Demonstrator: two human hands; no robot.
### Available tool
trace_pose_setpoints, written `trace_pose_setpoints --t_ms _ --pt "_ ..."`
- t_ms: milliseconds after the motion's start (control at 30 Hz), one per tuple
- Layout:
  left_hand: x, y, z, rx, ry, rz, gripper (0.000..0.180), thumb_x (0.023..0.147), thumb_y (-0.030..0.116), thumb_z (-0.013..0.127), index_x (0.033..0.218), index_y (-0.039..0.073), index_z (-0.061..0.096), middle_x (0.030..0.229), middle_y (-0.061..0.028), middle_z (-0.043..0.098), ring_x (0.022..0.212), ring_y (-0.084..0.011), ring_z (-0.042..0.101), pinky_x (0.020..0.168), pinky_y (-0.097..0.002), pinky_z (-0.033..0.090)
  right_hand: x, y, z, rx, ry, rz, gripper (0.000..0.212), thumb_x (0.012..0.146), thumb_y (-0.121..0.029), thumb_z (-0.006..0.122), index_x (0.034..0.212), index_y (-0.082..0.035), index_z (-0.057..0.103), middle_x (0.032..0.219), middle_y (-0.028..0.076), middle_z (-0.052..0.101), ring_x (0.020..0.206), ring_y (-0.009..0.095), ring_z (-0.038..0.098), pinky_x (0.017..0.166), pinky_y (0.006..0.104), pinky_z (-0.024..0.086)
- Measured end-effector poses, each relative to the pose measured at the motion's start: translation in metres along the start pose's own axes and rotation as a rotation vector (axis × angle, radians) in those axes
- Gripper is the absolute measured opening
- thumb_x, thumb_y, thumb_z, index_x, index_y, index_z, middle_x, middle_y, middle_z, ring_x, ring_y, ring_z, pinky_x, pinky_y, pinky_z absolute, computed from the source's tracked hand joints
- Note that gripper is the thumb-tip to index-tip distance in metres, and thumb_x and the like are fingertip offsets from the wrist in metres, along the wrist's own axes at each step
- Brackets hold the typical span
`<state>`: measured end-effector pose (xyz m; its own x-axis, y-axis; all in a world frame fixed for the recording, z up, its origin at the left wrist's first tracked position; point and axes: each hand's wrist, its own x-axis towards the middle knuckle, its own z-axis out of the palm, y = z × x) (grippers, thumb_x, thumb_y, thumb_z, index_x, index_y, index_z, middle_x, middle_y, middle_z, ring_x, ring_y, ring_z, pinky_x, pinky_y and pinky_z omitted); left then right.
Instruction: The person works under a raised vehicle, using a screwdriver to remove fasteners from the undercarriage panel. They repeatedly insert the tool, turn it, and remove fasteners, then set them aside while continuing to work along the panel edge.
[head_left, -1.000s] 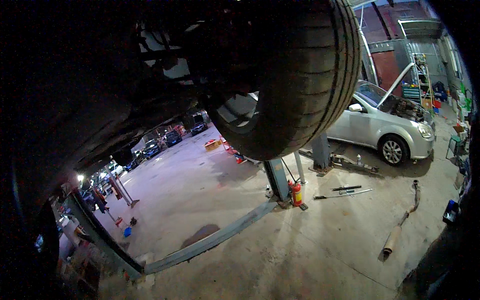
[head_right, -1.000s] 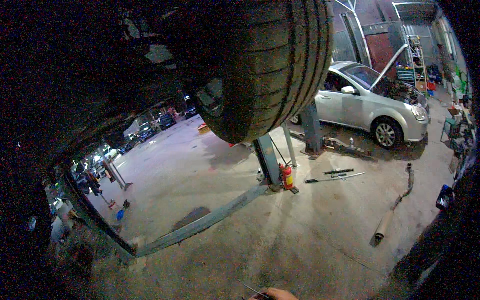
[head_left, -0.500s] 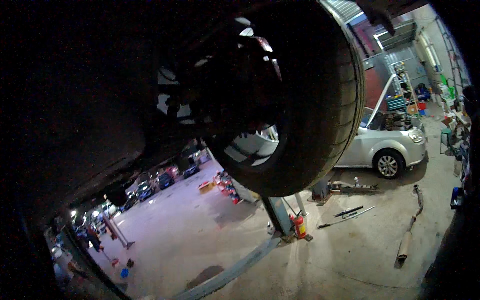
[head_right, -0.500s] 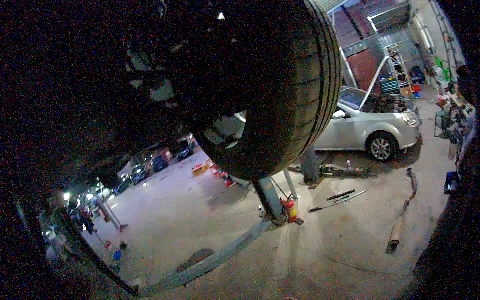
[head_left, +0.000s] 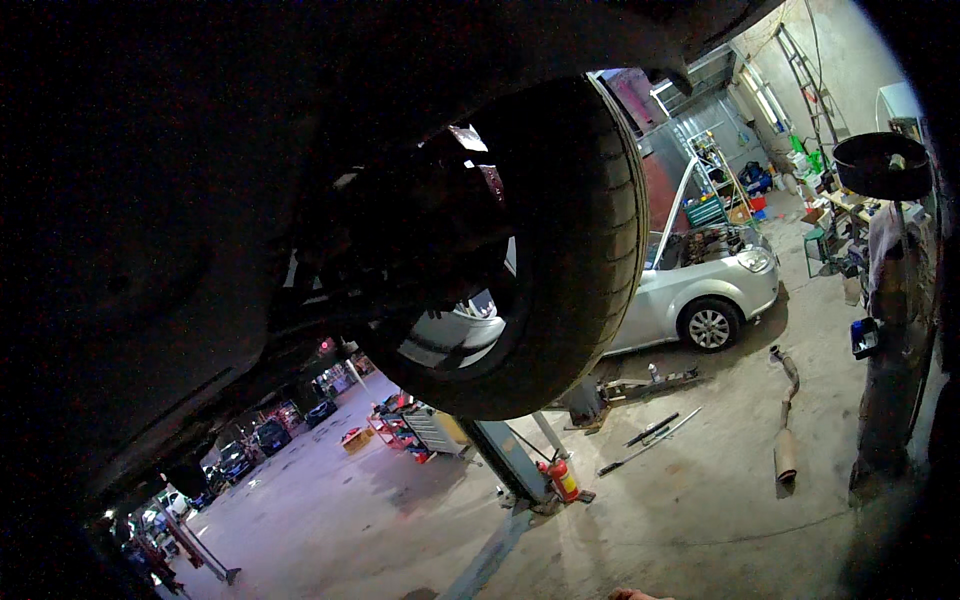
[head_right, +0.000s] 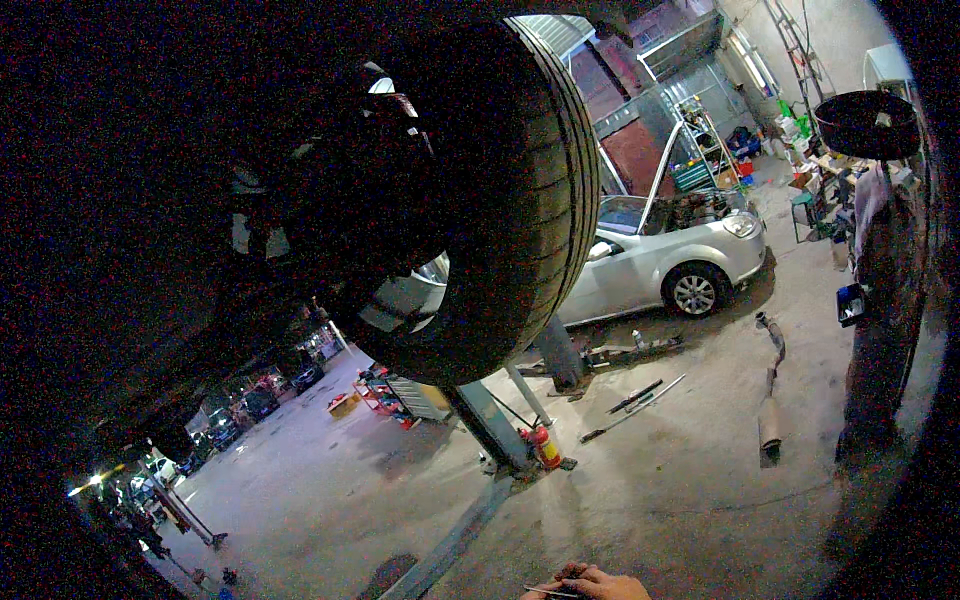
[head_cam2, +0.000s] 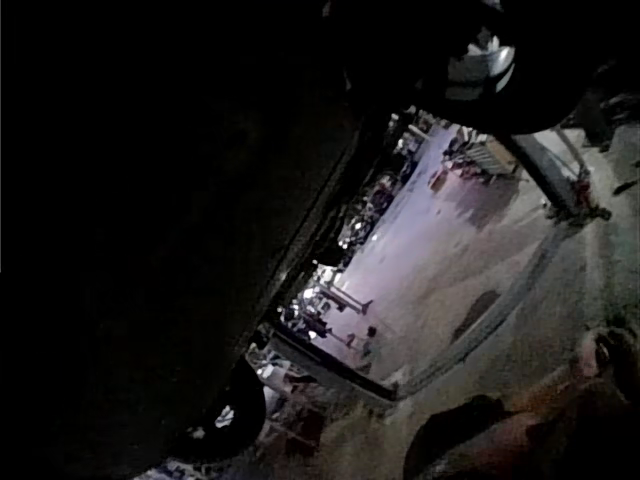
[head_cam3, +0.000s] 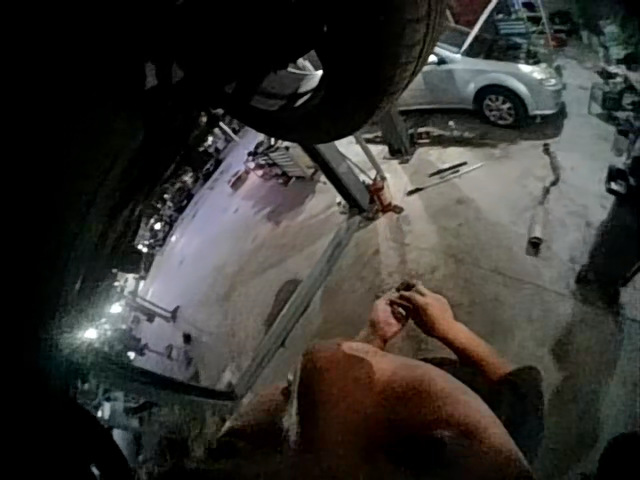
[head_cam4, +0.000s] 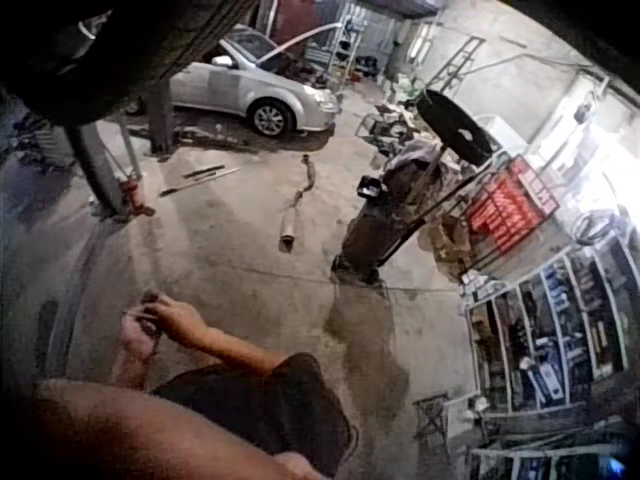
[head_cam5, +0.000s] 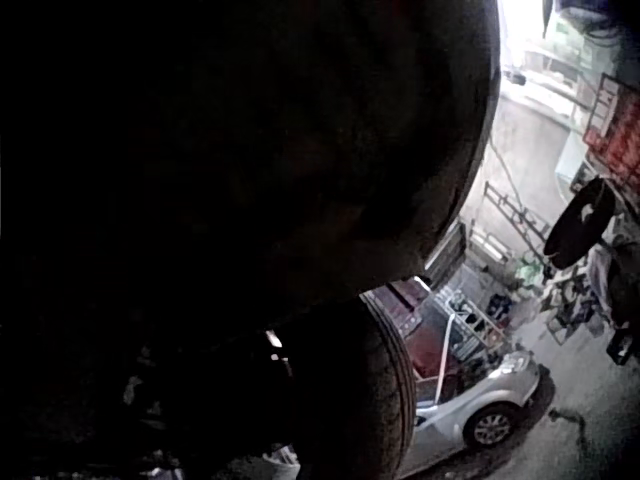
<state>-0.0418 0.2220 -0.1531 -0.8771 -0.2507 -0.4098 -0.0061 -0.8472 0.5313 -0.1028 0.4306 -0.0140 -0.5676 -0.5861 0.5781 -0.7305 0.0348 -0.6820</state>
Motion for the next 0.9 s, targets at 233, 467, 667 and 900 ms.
trace_pose_setpoints --t_ms 233,467,667,900 --pt "0.008 -0.018 0.035 -0.224 -0.370 -0.142 0.030 0.103 0.018 0.047 0.123 0.001 0.061 0.098 -0.0075 0.065 0.076 -0.0156 0.058 0.063 -0.0262 0.051 0.005 0.013 -0.033 -0.132 -0.137 -0.021 0.018 0.093 -0.024 0.066 0.105 -0.012 0.072 0.112 0.010 0.065 0.078 0.033 0.067 0.069 0.0448 0.055" --pt "0.026 -0.043 0.050 0.107 -0.239 0.105 0.036 0.100 0.020 0.054 0.130 0.001 0.058 0.125 -0.0123 0.063 0.115 -0.0271 0.059 0.100 -0.0437 0.049 0.017 0.015 -0.053 -0.038 -0.066 0.080 0.024 0.086 -0.029 0.072 0.094 -0.008 0.065 0.093 0.017 0.064 0.078 0.040 0.064 0.066 0.0487 0.052" --pt "0.002 -0.052 0.080 0.422 0.143 0.173 0.015 0.099 0.030 0.062 0.094 0.016 0.067 0.066 0.0037 0.045 0.056 -0.0113 0.032 0.051 -0.0309 0.029 0.020 0.025 -0.058 -0.158 0.024 0.091 0.020 0.084 -0.023 0.070 0.092 -0.006 0.063 0.087 0.018 0.061 0.074 0.043 0.061 0.064 0.0496 0.050" --pt "-0.016 -0.001 0.160 0.681 0.152 0.256 0.024 0.100 0.031 0.062 0.085 0.013 0.065 0.059 0.0021 0.041 0.052 -0.0117 0.031 0.051 -0.0320 0.032 0.052 0.012 -0.086 0.132 -0.055 0.088 0.030 0.086 -0.024 0.074 0.110 -0.008 0.067 0.099 0.020 0.066 0.087 0.034 0.068 0.073 0.0478 0.053"
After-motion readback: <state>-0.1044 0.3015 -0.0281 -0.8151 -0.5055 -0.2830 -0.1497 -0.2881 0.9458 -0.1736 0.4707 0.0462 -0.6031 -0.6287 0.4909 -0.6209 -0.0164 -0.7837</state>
